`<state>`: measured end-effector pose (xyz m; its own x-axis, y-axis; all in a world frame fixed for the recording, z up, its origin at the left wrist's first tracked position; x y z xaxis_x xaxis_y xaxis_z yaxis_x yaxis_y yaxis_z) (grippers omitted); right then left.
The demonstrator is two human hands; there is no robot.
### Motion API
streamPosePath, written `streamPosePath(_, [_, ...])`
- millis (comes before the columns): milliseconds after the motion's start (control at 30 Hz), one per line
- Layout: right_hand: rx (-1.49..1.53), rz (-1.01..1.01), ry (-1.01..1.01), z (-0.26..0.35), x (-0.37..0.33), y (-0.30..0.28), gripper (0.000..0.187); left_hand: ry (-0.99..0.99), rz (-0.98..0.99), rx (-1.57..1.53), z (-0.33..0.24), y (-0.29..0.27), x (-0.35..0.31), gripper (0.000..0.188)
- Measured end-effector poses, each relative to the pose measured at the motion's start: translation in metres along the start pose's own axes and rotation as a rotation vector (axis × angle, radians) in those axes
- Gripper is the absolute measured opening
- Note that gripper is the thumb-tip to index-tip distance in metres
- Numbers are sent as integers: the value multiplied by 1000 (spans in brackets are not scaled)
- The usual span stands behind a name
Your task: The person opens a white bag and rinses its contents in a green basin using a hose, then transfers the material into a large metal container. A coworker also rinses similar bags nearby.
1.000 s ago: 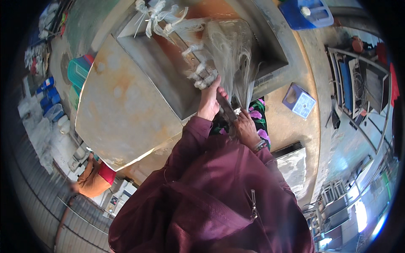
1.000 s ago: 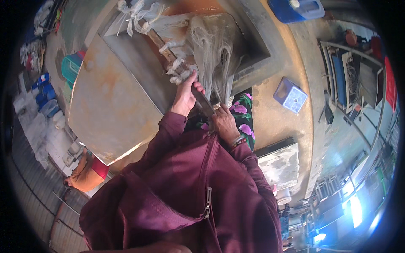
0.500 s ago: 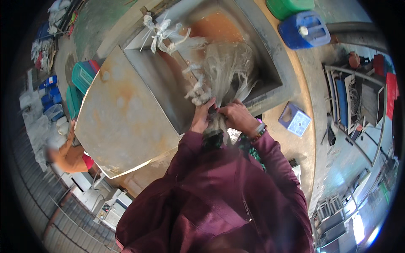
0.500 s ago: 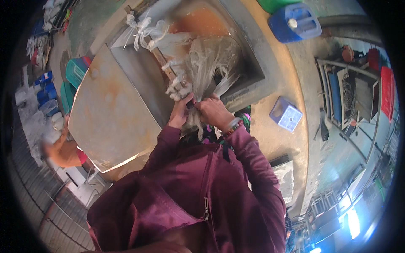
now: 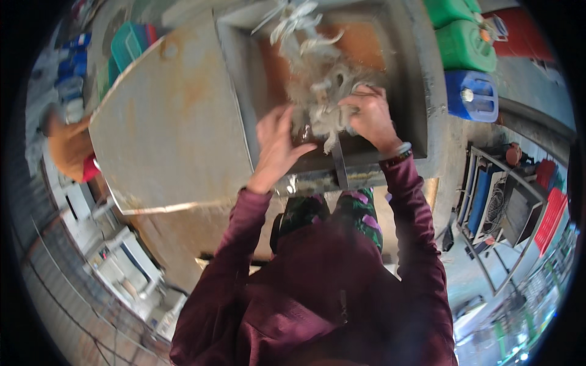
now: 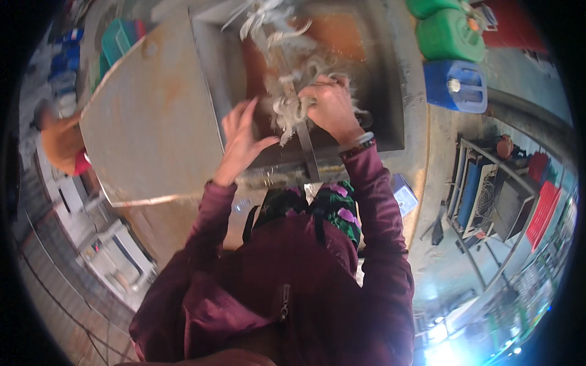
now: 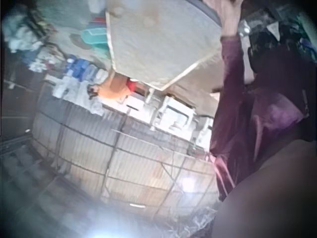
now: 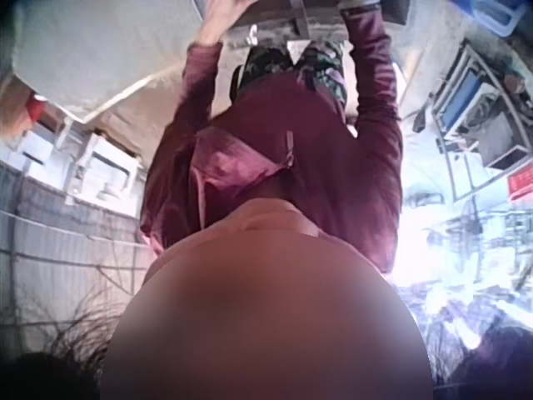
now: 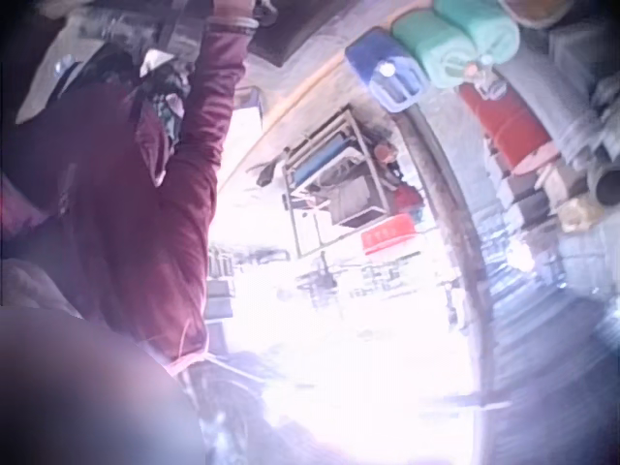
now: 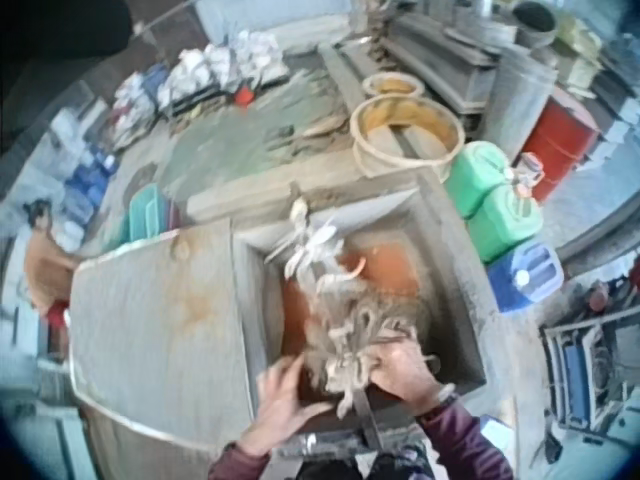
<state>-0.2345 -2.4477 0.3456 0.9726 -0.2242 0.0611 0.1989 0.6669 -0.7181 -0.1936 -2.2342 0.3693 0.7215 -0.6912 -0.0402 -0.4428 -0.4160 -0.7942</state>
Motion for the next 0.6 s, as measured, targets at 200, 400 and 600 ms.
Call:
streamPosePath(200, [-313,-25,181,-84,-50,15,23,200,5,368,-25,93,52,39])
streamPosePath(400, [-595,231,-145,-49,-165,16,12,326,307,181,-36,84,-43,30])
streamPosePath(600, [-239,369,14,-16,-156,-21,11,320,375,-87,-60,9,19,54])
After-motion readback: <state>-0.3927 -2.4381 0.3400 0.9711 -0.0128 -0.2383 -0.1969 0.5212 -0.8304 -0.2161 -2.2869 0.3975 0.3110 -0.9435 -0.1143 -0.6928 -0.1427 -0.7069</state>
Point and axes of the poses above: each hand's wrist, its own x-axis towards the middle knuckle, its own y-axis out of the palm, z = x × y, the point moved 1 cm from there along x, towards the middle knuckle, and after that the axes turned 7 degrees about y, right-handed, at the moved point
